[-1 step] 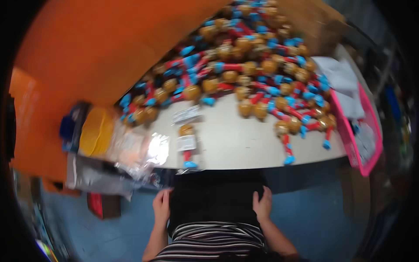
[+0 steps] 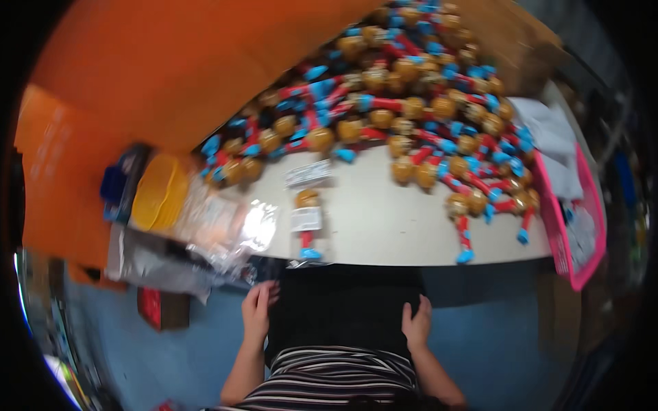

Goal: The recorder is packaging small wooden-headed toys into individual clear plastic bags at a workstation.

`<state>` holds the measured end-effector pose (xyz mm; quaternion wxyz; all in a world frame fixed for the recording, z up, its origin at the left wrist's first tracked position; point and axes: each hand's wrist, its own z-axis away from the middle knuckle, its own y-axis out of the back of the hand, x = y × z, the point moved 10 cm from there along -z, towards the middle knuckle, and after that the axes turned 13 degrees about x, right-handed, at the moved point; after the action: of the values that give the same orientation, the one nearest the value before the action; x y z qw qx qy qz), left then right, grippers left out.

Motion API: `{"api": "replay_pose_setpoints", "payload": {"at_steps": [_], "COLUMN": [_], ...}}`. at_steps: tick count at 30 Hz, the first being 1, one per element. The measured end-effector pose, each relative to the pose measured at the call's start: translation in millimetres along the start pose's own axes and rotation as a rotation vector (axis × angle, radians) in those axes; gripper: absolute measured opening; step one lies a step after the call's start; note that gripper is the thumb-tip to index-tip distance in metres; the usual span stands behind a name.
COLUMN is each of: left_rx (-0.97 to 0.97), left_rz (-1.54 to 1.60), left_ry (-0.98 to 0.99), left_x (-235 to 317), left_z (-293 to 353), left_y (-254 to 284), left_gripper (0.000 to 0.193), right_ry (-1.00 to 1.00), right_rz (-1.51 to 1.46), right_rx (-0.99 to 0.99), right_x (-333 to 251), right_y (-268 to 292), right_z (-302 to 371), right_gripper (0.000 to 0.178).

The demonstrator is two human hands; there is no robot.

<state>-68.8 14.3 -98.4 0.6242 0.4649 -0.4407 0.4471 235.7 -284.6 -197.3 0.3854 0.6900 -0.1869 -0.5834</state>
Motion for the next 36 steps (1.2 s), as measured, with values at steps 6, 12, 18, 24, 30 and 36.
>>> {"api": "replay_pose_setpoints", "payload": {"at_steps": [6, 12, 18, 24, 30, 36], "left_rx": [-0.389, -0.433, -0.329, 0.086, 0.816, 1.062], "left_rz": [0.28, 0.188, 0.367, 0.665, 0.743, 0.158], "left_ry": [0.304, 0.431, 0.013, -0.42, -0.359, -0.362], "left_x": [23.0, 36.1, 100.7, 154.8, 31.4, -89.8], "left_z": [-27.3, -26.8, -16.6, -15.7, -10.8, -123.7], "left_y": [-64.7, -90.6, -68.7, 118.9, 304.4, 323.8], "left_gripper": [0.05, 0.04, 0.024, 0.024, 0.023, 0.023], "right_ry": [-0.055, 0.095, -0.044, -0.104, -0.112, -0.111], "right_rz": [-0.449, -0.786, -0.739, -0.861, -0.92, -0.8], "right_rx": [-0.33, -0.602, -0.829, -0.854, -0.873, -0.819], "right_x": [-118.6, -272.3, -326.4, -304.5, -294.6, -295.9], "right_y": [30.7, -5.2, -56.0, -52.6, -57.1, -55.6], "right_z": [-24.5, -55.7, -47.4, -44.2, -51.7, -57.5], "right_gripper": [0.018, 0.046, 0.047, 0.039, 0.026, 0.024]}}
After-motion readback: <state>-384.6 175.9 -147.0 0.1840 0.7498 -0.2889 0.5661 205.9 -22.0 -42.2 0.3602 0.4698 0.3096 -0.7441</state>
